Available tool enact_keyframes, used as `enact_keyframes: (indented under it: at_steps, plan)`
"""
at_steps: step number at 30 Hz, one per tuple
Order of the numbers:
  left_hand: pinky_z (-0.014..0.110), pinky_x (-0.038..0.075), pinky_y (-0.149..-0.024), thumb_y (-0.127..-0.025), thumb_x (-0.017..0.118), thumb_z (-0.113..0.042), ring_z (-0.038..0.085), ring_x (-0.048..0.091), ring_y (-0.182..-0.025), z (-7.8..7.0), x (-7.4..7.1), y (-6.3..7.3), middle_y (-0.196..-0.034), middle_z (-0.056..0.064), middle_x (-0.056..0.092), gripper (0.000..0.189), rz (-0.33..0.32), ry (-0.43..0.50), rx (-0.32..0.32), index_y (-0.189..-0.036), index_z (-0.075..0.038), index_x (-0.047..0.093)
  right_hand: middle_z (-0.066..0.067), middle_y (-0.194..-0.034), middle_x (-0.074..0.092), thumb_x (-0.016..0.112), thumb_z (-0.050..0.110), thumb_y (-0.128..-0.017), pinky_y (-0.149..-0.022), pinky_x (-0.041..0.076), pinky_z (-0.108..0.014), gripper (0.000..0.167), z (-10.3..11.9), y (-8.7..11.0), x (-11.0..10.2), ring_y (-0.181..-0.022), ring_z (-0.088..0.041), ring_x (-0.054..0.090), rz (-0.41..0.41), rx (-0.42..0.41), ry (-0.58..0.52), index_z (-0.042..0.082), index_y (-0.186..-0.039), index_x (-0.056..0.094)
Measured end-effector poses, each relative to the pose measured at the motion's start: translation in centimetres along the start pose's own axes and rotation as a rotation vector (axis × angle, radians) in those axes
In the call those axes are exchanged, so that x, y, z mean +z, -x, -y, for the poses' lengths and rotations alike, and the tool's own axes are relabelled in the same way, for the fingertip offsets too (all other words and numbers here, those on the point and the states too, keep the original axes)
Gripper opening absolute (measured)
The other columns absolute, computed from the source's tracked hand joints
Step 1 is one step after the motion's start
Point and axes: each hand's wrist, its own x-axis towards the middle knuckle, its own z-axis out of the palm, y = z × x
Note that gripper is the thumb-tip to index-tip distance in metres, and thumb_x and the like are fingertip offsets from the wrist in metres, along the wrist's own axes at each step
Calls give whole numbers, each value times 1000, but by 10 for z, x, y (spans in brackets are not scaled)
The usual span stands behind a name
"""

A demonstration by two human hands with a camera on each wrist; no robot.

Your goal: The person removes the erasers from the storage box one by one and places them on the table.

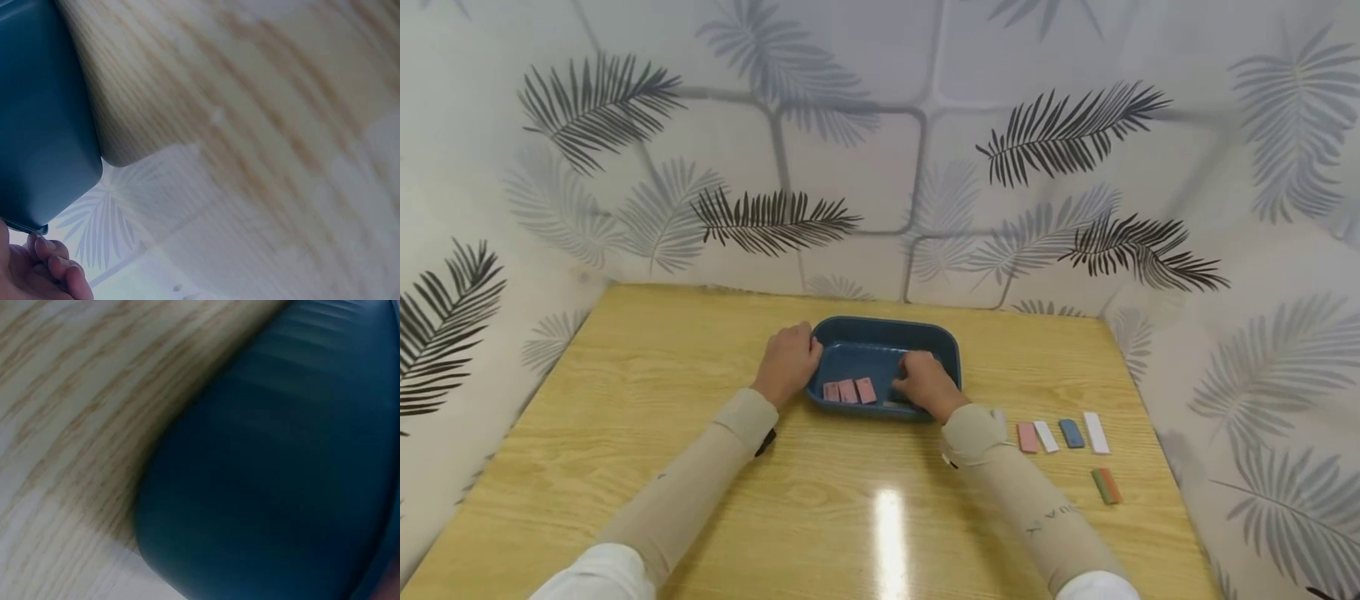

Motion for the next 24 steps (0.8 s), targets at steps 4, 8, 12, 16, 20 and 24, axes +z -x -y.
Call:
enact_keyframes:
  at_steps: [4,8,12,16,20,24]
  plan:
    - [39,40,-64,-95,42,-19,23,47,-65,-2,0,0,-70,6,46,18,3,0,3,-87,-7,51,-12,-93,63,67,13,-85,-70,51,-35,26,2,2,3,-78,-19,61,-25,28,8,-4,-105,62]
    - [40,40,-64,-95,40,-20,24,48,-66,-1,0,0,-70,6,48,19,4,-7,5,-88,-6,51,-13,-94,64,68,14,-84,-71,51,-38,25,6,5,4,-82,-23,61,-71,54,44,-4,-101,63]
    - [40,41,-68,-96,38,-22,24,50,-70,-2,-1,-1,-74,7,51,23,26,-2,-9,-92,-5,52,-15,-93,65,70,14,-82,-73,50,-40,24,8,5,5,-85,-25,61,-112,44,86,-5,-96,65]
    - [41,42,-71,-96,39,-22,25,52,-74,-4,-2,-2,-78,8,53,23,38,5,-21,-95,-4,53,-13,-88,66,72,13,-80,-69,50,-38,20,10,3,6,-78,-23,61,-129,44,80,-4,-90,67]
    - [42,42,-72,-96,41,-22,26,52,-75,-5,-2,-3,-79,9,53,21,37,16,-27,-95,-4,53,-13,-87,66,71,12,-80,-65,49,-36,17,11,1,8,-73,-21,60,-113,59,16,-3,-87,67]
    - [42,42,-71,-95,43,-21,26,52,-75,-5,-3,-1,-79,9,55,21,38,28,-34,-96,-3,54,-13,-93,65,71,11,-79,-68,50,-35,21,13,0,11,-74,-18,59,-114,41,-38,-3,-94,66]
